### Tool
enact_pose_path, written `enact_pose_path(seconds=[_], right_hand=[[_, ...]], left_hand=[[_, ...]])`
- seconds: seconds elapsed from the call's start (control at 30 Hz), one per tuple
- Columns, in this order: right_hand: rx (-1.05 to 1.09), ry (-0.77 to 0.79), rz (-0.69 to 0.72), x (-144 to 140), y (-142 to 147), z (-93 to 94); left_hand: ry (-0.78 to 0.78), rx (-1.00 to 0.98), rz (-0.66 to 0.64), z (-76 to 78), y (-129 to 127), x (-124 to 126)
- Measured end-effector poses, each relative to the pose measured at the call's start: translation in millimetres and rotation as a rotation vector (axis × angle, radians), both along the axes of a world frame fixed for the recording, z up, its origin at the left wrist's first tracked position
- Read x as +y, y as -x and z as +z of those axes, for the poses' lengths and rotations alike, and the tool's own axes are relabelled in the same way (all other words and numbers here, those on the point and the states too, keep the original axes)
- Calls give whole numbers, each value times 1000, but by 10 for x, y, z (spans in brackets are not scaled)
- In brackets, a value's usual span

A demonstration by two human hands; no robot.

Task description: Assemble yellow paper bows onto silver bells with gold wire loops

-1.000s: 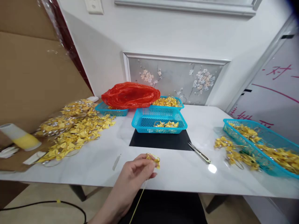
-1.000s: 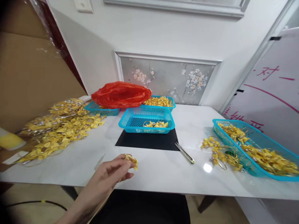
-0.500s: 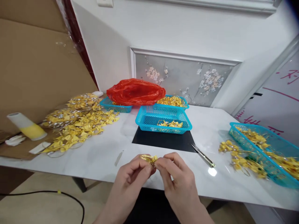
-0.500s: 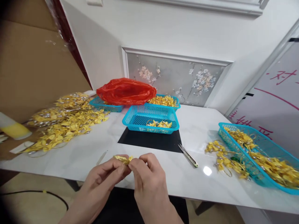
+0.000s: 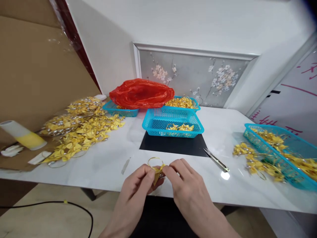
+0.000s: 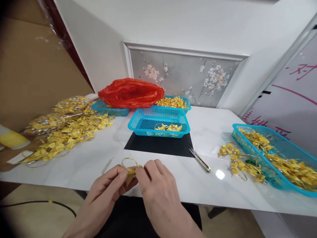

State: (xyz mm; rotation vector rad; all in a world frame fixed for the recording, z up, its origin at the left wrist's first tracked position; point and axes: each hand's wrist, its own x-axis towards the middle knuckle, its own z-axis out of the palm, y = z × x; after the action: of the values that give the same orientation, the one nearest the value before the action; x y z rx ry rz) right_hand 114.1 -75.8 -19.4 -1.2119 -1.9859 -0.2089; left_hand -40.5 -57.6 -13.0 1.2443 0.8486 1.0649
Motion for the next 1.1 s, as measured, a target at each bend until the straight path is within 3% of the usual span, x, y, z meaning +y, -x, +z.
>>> enact_pose_path(seconds=[0.27,0.6,0.8,1.1], right_hand=[[23,45,40,-3,-39,-20],[43,19,-18,-1,24,-69],[96,53,29,1,-21,-59],[230,65,59,-5,54,-50]], left_hand=[[94,-52,31,-49,-40,29],[-189,230,84,1,-22,0],[2,13,41,-39,-52,15],[-42,193,49,-9,-62,38]])
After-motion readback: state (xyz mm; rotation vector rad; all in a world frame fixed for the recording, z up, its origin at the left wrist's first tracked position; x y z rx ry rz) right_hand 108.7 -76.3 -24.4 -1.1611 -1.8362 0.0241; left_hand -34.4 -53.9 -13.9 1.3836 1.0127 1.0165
